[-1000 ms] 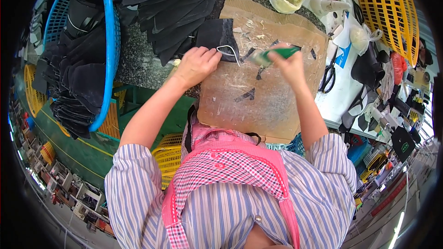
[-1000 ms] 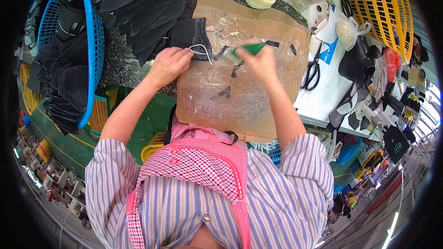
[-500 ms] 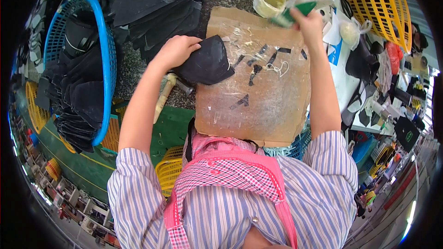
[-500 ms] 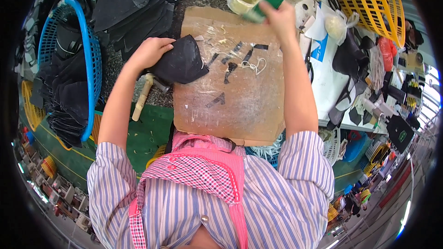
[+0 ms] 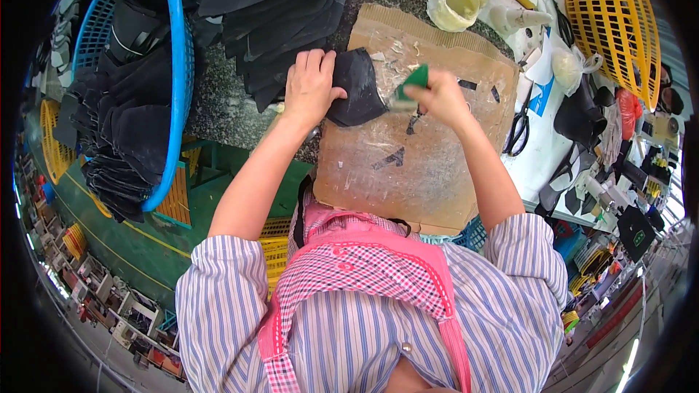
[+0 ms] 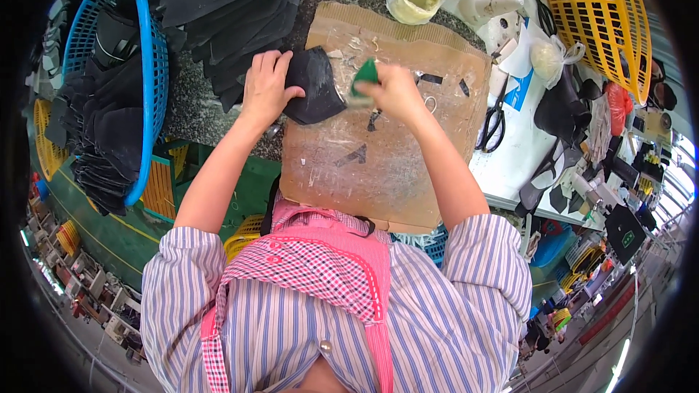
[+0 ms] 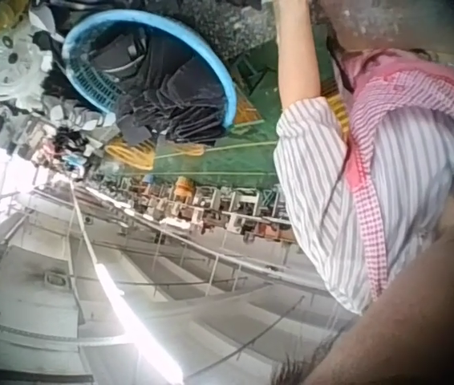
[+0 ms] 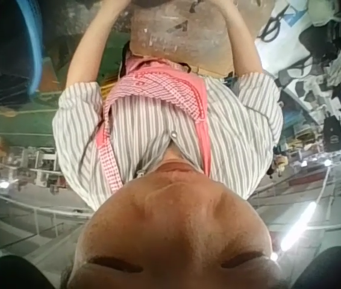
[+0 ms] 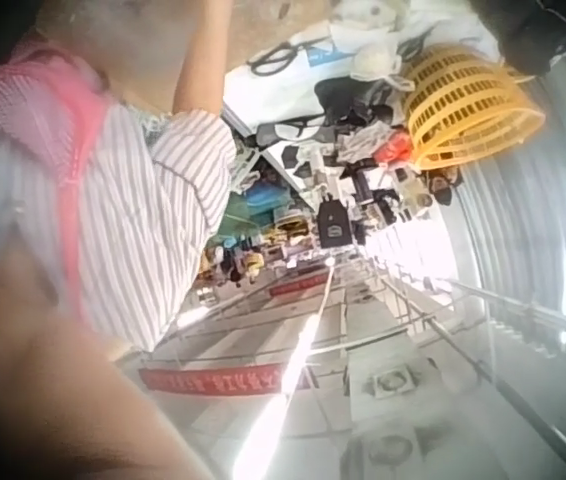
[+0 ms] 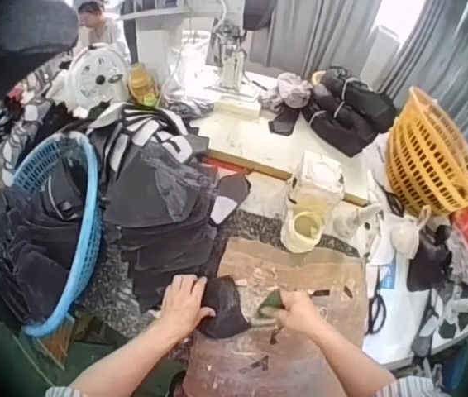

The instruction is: Applying adhesive to black shoe components using a plastic spreader tool on a factory workbench.

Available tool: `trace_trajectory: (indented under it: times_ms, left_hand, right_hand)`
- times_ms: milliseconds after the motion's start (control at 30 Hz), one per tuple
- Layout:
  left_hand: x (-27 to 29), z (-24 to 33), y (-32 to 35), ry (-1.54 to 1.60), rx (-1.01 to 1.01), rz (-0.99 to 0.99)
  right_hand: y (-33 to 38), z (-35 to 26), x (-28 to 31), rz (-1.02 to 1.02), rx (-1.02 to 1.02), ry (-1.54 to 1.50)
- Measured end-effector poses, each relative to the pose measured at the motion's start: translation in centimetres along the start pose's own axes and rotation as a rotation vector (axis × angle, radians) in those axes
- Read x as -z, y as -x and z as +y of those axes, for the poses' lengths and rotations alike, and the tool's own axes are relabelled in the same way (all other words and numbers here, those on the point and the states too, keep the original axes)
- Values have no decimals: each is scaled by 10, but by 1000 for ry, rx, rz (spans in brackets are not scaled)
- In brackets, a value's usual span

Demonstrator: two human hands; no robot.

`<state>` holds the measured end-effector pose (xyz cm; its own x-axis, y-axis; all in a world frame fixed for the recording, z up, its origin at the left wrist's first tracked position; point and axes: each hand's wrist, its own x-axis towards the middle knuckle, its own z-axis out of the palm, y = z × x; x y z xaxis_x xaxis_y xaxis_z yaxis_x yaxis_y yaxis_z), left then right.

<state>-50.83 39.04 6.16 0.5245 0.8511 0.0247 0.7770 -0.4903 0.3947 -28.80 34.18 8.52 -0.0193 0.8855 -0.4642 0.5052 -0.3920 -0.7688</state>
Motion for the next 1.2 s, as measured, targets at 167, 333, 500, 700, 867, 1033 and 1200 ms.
trace_trajectory:
  times_ms: [167,333,500,700,867,1033,1200]
  left_hand:
    - [0,9,-2,-33,-100,50]
    - [-8,-6,-1,270,191,-124]
    - [12,-1,-13,337,230,-334]
    - [36,-9,28,563,-204,-334]
    - [146,-18,23,681,303,102]
    - [198,-36,-33,50,73,950]
    - [114,-95,-56,-515,-39,403]
  right_hand:
    - [-32,-6,-18,226,176,-450]
    - [21,20,-7,113,5,-67]
    - [-7,-8,2,334,188,-272]
    - [-23,-9,-35,208,374,-85]
    - [-5,-1,-31,238,416,54]
    - [12,-11,-22,-38,256,206]
    - [-30,-39,-31,329,416,-127]
